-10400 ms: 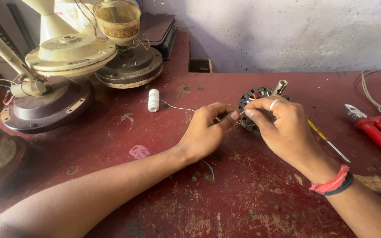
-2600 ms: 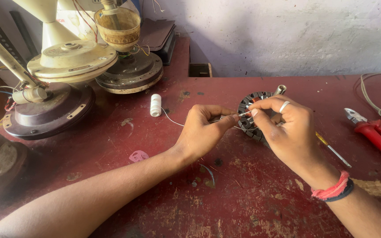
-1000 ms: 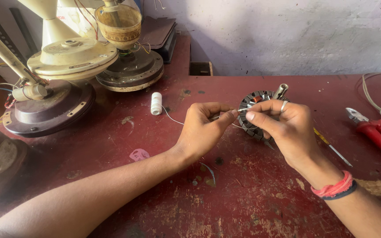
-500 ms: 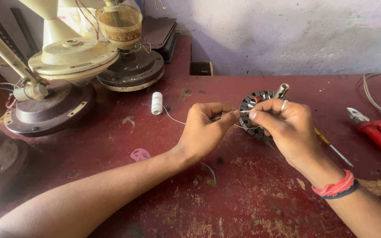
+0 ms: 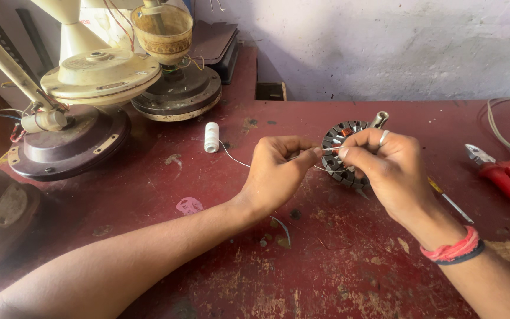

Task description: The person winds white enamel wire around the slots of a motor stator, using pliers to cut the wire and a screwdriver to adjust the winding. The person repeats this process for multiple slots on the stator.

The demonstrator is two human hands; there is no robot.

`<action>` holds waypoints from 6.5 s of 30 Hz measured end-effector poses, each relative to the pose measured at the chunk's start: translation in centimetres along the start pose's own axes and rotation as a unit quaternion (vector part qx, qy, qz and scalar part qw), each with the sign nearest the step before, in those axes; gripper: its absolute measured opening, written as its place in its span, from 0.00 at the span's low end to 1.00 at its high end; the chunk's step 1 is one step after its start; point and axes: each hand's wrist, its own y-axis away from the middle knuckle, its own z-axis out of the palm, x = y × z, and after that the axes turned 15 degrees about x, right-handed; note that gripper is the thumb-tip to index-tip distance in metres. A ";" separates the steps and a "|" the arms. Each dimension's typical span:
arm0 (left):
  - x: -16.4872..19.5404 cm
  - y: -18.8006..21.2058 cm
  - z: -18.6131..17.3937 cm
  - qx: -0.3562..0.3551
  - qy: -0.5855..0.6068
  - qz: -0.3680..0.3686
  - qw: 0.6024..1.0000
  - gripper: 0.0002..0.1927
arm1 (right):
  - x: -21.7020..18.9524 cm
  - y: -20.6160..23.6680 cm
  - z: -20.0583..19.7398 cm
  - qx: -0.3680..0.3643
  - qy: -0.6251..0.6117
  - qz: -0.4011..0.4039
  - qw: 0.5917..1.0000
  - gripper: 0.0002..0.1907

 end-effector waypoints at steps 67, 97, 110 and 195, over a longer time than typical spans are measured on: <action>1.5 2.0 -0.8 -0.015 -0.164 0.268 0.949 0.12 | -3.1 0.3 0.1 -0.055 0.213 -0.229 0.948 0.05; 0.1 1.0 0.8 0.035 0.080 -0.168 0.982 0.13 | -3.7 1.7 1.4 0.022 0.200 -0.219 0.955 0.09; 2.2 2.0 0.7 0.015 0.112 -0.277 0.954 0.13 | -3.8 1.2 0.7 -0.008 0.224 -0.362 0.905 0.09; 0.8 0.9 -0.8 -0.088 -0.127 0.122 0.980 0.12 | -3.1 -0.3 -0.4 -0.051 0.193 -0.360 0.911 0.09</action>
